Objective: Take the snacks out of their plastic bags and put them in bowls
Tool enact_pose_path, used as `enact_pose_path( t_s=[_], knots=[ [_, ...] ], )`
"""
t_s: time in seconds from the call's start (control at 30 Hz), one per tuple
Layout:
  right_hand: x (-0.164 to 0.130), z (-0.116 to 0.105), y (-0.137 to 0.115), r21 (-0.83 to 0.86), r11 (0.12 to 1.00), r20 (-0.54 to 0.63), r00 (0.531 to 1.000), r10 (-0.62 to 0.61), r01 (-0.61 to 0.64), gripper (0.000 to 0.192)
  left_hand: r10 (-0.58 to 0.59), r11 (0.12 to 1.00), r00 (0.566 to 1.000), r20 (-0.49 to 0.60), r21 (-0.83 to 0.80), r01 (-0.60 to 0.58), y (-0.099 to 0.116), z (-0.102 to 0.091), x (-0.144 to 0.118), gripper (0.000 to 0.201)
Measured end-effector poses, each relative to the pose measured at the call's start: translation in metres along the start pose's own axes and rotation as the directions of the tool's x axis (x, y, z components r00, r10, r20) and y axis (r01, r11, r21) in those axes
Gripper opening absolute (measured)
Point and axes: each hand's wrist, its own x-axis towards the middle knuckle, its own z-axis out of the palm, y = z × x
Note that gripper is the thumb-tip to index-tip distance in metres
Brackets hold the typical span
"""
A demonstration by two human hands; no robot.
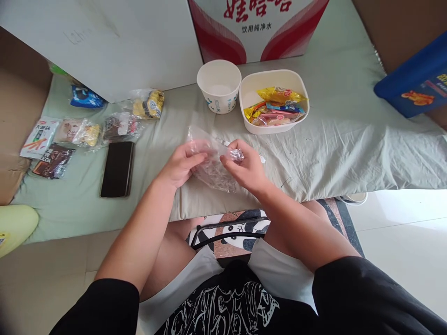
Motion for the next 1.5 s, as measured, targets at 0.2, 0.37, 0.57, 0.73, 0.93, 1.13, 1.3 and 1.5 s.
enact_pose_path(
  t_s=[0.2, 0.37, 0.57, 0.73, 0.93, 1.13, 1.3, 1.5],
  knots=[
    [0.005, 0.001, 0.005, 0.289, 0.950, 0.063, 0.993, 0.102, -0.116, 0.047, 0.046, 0.999, 0.995, -0.087, 0.003, -0.046, 0.001, 0.001, 0.002, 0.034],
    [0.005, -0.002, 0.004, 0.213, 0.946, 0.159, 0.964, 0.211, -0.243, 0.046, 0.071, 0.996, 0.994, -0.082, 0.066, -0.066, -0.001, -0.004, 0.005, 0.031],
    [0.007, 0.000, 0.009, 0.292, 0.925, 0.126, 0.968, 0.216, -0.244, 0.037, 0.069, 0.996, 0.997, -0.045, 0.056, -0.067, 0.001, -0.007, 0.002, 0.038],
    [0.008, 0.001, 0.006, 0.466, 0.851, 0.120, 0.970, 0.209, -0.241, 0.033, 0.096, 0.995, 0.995, 0.009, -0.026, -0.096, 0.009, -0.005, -0.002, 0.040],
    [0.012, -0.005, 0.006, 0.413, 0.879, 0.128, 0.971, 0.204, -0.239, 0.024, 0.102, 0.994, 0.994, 0.039, -0.041, -0.101, 0.016, -0.004, -0.003, 0.019],
    [0.011, -0.009, 0.009, 0.270, 0.918, 0.082, 0.957, 0.279, -0.291, 0.050, 0.114, 0.983, 0.993, 0.023, 0.140, -0.116, 0.008, -0.014, 0.003, 0.039],
    [0.009, -0.008, 0.011, 0.139, 0.959, 0.070, 0.968, 0.239, -0.247, 0.032, 0.218, 0.933, 0.976, -0.026, 0.301, -0.200, 0.004, -0.016, 0.004, 0.015],
    [0.012, -0.008, 0.015, 0.282, 0.903, 0.037, 0.944, 0.327, -0.323, 0.045, 0.295, 0.934, 0.942, -0.161, 0.259, -0.248, 0.000, -0.021, 0.015, 0.031]
  ],
)
